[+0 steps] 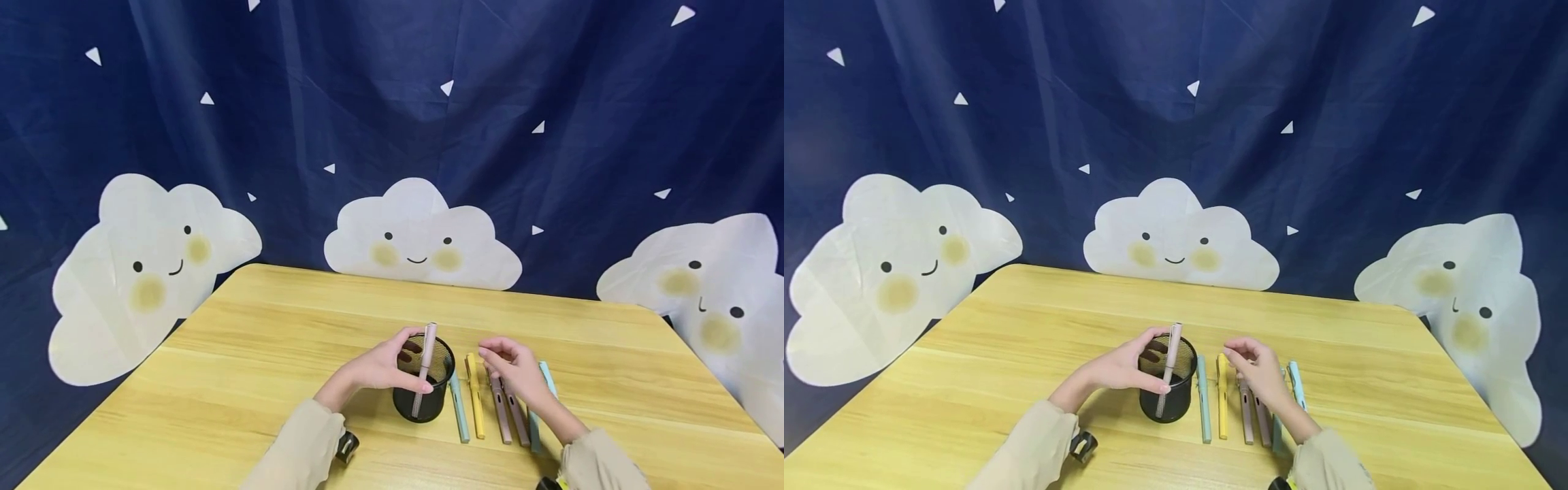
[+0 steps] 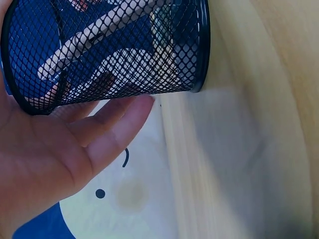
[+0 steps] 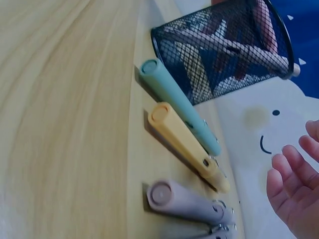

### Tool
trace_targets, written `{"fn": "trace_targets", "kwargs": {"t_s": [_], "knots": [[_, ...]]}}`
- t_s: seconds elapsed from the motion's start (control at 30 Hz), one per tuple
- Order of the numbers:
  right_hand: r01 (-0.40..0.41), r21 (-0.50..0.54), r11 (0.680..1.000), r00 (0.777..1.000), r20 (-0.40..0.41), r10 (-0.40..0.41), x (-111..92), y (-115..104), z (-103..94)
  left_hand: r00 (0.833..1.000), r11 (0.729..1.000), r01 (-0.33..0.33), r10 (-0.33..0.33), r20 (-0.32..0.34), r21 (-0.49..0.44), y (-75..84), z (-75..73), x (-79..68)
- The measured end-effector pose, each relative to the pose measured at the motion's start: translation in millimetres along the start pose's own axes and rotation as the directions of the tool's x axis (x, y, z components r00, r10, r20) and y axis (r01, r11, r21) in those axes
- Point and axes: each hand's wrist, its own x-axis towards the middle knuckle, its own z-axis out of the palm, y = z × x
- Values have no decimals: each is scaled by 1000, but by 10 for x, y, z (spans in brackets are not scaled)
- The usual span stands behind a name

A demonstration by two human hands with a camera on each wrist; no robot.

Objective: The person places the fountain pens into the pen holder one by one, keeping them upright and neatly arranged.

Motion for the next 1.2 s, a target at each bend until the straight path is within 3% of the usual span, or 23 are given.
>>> {"fn": "trace_targets", "kwargs": {"t_s": [0.6, 1.03, 1.2], "knots": [[53, -88, 995, 996, -72, -60, -53, 124, -321, 999, 999, -41, 41, 4, -30, -26, -10, 20], [-41, -150, 988, 997, -78, 29, -176, 254, -525, 1000, 999, -16, 16, 1, -39, -28, 12, 5], [-57, -177, 983, 997, -56, 48, -195, 298, -615, 1000, 1000, -1, 1, -13, -2, -16, 5, -2]]}}
